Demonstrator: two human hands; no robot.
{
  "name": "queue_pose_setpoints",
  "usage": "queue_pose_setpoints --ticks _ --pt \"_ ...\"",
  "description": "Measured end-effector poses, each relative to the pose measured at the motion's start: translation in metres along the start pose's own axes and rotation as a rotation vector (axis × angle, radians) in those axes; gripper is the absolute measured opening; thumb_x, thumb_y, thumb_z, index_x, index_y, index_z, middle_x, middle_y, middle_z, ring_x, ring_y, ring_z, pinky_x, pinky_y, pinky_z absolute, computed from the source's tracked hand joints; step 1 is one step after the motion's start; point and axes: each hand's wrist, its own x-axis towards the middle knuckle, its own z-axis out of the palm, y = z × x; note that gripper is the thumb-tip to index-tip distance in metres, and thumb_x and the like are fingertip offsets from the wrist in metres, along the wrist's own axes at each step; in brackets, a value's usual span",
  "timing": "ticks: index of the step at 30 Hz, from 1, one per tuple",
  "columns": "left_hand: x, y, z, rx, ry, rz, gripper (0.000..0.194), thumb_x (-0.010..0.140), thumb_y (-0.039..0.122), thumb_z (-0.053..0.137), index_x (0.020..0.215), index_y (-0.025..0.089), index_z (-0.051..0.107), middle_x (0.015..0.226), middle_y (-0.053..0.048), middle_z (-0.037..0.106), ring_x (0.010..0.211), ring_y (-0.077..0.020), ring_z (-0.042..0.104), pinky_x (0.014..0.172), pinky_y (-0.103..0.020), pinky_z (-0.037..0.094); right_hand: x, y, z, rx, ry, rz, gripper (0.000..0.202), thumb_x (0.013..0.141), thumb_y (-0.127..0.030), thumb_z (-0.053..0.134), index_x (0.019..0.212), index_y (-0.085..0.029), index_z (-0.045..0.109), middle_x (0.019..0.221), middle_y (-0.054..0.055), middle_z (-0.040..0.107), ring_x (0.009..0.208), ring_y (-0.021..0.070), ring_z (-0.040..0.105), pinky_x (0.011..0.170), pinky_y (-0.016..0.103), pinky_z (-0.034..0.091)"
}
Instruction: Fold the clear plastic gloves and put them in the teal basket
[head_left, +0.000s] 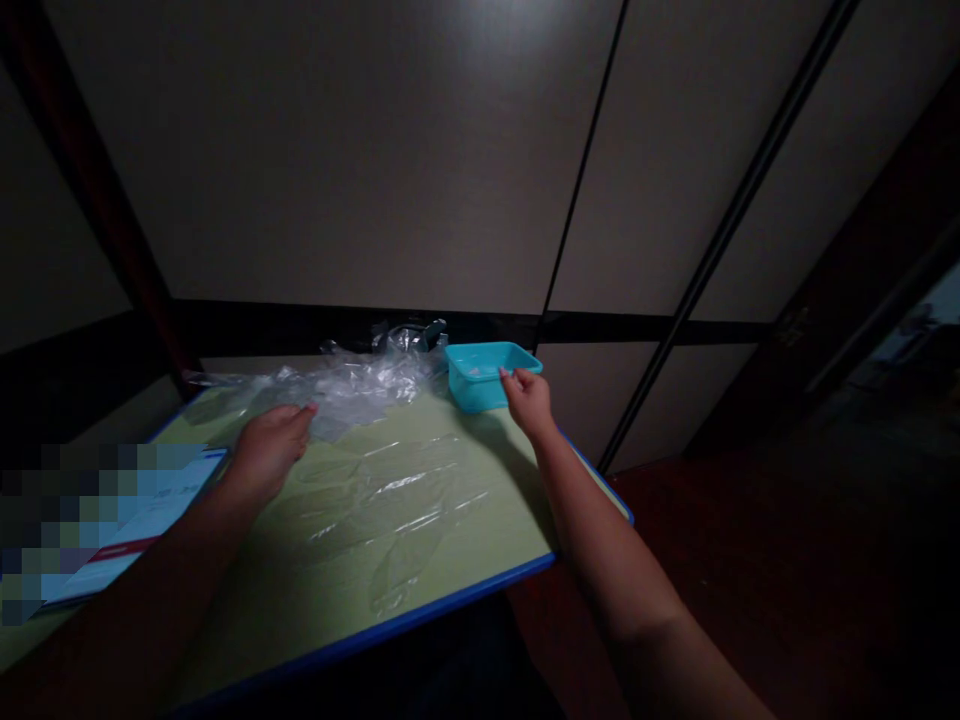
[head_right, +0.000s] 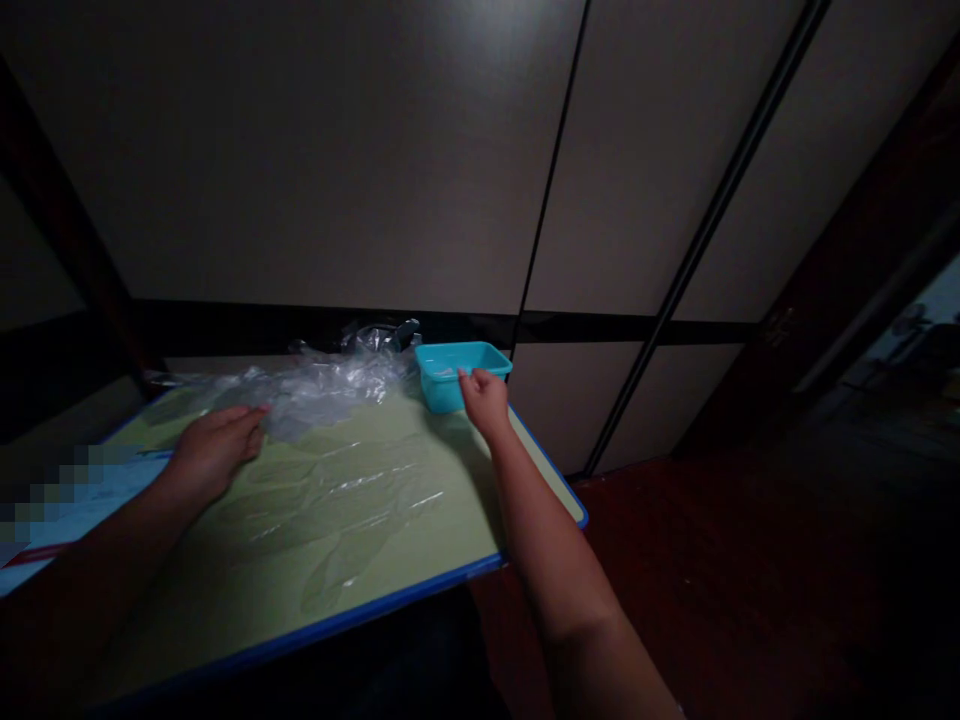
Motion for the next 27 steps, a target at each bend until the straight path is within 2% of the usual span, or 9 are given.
queue_pose_setpoints --ticks 3,6,10,14,17,20,27 --pt "-0.007 0.003 0.002 0.560 0.016 0.278 0.038 0.078 0.038 0.049 0.051 0.019 0.030 0.046 0.005 0.030 0.044 -0.0094 0.031 0.046 -0.023 0.021 -0.022 -0.013 0.020 -0.547 -0.271 -0.292 0.033 0.084 -0.036 0.045 0.056 -0.018 0.046 0.050 -0.003 0.046 0.047 0.0096 0.038 0.048 0.024 0.020" --pt "-0.015 0.008 0.004 0.931 -0.065 0.499 0.034 0.082 0.039 0.044 0.055 0.020 0.038 0.049 0.003 0.039 0.048 -0.0125 0.038 0.049 -0.025 0.023 -0.040 -0.024 0.034 -0.859 -0.568 -0.580 0.020 0.085 -0.022 0.043 0.074 -0.017 0.058 0.065 0.003 0.061 0.057 0.0128 0.050 0.051 0.025 0.023" --pt "-0.026 0.012 0.012 1.174 -0.200 0.807 0.024 0.084 0.027 0.040 0.066 0.019 0.053 0.064 -0.003 0.056 0.064 -0.0181 0.052 0.056 -0.027 0.030 -0.053 -0.037 0.047 -0.934 -0.817 -0.888 0.021 0.091 -0.022 0.038 0.087 -0.016 0.057 0.074 0.006 0.064 0.063 0.0133 0.055 0.054 0.024 0.028" --pt "-0.034 0.014 0.020 1.194 -0.316 1.046 0.018 0.079 0.013 0.044 0.072 0.019 0.059 0.069 -0.005 0.059 0.070 -0.0199 0.054 0.059 -0.029 0.033 -0.061 -0.044 0.056 -0.937 -0.879 -0.997 0.025 0.094 -0.027 0.034 0.089 -0.016 0.056 0.073 0.007 0.064 0.063 0.0143 0.056 0.055 0.025 0.030" --pt "-0.037 0.015 0.022 1.224 -0.338 1.104 0.018 0.079 0.011 0.045 0.073 0.019 0.060 0.069 -0.006 0.058 0.069 -0.0200 0.052 0.057 -0.029 0.033 -0.063 -0.045 0.058 -0.946 -0.873 -1.008 0.027 0.094 -0.027 0.032 0.089 -0.016 0.057 0.074 0.007 0.064 0.063 0.0153 0.057 0.055 0.026 0.030" --pt "-0.038 0.016 0.023 1.197 -0.368 1.089 0.017 0.078 0.009 0.047 0.073 0.020 0.060 0.069 -0.006 0.057 0.068 -0.0202 0.051 0.057 -0.029 0.033 -0.063 -0.044 0.057 -0.943 -0.875 -0.979 0.030 0.094 -0.028 0.031 0.089 -0.015 0.057 0.075 0.009 0.064 0.064 0.0152 0.057 0.055 0.026 0.031" --pt "-0.035 0.013 0.025 0.981 -0.471 0.851 0.016 0.073 0.008 0.055 0.067 0.023 0.059 0.063 -0.003 0.052 0.066 -0.0188 0.050 0.059 -0.028 0.034 -0.062 -0.047 0.055 -0.982 -0.901 -0.877 0.023 0.091 -0.024 0.038 0.088 -0.015 0.059 0.076 0.009 0.065 0.065 0.0168 0.060 0.054 0.025 0.032"
